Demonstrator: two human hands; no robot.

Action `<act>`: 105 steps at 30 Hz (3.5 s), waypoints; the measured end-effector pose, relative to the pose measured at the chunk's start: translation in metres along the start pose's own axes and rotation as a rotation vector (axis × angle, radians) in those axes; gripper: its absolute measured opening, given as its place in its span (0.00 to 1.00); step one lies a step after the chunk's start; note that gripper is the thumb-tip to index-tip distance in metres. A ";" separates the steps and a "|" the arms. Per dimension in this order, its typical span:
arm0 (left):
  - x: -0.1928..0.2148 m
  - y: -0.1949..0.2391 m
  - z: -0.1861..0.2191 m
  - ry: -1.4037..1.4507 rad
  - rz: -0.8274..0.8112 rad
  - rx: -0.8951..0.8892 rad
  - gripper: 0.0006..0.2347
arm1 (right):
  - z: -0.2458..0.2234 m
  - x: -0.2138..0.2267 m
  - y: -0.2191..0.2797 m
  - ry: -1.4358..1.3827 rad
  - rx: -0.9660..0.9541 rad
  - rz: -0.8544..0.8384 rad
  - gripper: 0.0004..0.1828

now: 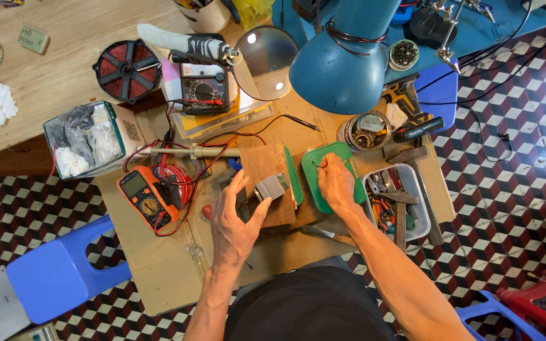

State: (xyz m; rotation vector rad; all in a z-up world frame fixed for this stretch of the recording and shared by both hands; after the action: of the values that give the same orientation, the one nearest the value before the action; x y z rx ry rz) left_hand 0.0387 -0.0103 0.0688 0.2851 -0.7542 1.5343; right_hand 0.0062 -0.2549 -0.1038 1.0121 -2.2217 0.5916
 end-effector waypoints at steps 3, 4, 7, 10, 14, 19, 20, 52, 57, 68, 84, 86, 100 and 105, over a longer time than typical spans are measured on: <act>-0.007 0.006 0.008 0.069 0.031 0.078 0.17 | -0.033 0.030 0.006 -0.169 -0.070 0.029 0.08; -0.014 0.010 0.011 0.096 0.017 0.112 0.14 | -0.046 0.042 0.012 -0.224 -0.110 0.057 0.07; -0.053 0.023 0.007 0.409 -0.079 0.462 0.16 | -0.094 0.084 0.030 -0.293 -0.057 0.151 0.08; -0.092 0.029 0.002 0.809 -0.207 0.825 0.19 | -0.133 0.110 0.039 -0.325 0.008 0.182 0.08; -0.102 0.033 0.000 0.991 -0.326 1.000 0.19 | -0.153 0.119 0.034 -0.365 0.016 0.182 0.06; -0.088 0.014 -0.003 0.846 -0.354 0.808 0.19 | -0.137 0.107 0.023 -0.557 -0.261 -0.061 0.07; -0.085 0.012 -0.002 0.801 -0.373 0.769 0.19 | -0.132 0.104 0.023 -0.581 -0.361 -0.101 0.08; -0.075 0.011 -0.003 0.780 -0.379 0.611 0.17 | -0.159 0.112 0.010 -0.460 -0.041 -0.192 0.08; -0.075 0.011 -0.003 0.765 -0.375 0.604 0.17 | -0.160 0.112 0.010 -0.463 -0.032 -0.187 0.08; -0.067 0.008 0.002 0.643 -0.352 0.554 0.15 | -0.171 0.119 0.009 -0.376 0.061 -0.178 0.08; -0.026 0.012 -0.010 0.803 -0.187 0.640 0.13 | -0.049 0.110 0.056 -0.162 -0.172 -0.181 0.10; -0.014 0.023 -0.021 0.828 -0.213 0.753 0.13 | -0.010 0.072 0.096 0.097 -0.068 -0.331 0.10; -0.043 0.068 -0.047 1.137 -0.309 1.117 0.12 | 0.051 0.060 0.159 0.103 0.252 -0.317 0.21; -0.065 0.062 -0.041 1.231 -0.349 1.099 0.09 | -0.004 0.123 0.134 -0.384 -0.840 -0.247 0.19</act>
State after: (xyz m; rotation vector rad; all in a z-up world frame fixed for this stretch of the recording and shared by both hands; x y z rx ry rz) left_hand -0.0019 -0.0331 -0.0183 0.1861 1.0884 1.3119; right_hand -0.1604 -0.2333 -0.0342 0.9459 -2.2523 -0.6601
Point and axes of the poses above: each hand's wrist, its own y-axis away from the middle knuckle, its own x-axis out of the back of the hand, z = x × y, the point moved 8 cm from there along -y, towards the middle knuckle, and after that the axes turned 15 degrees about z, right-handed, at the moved point
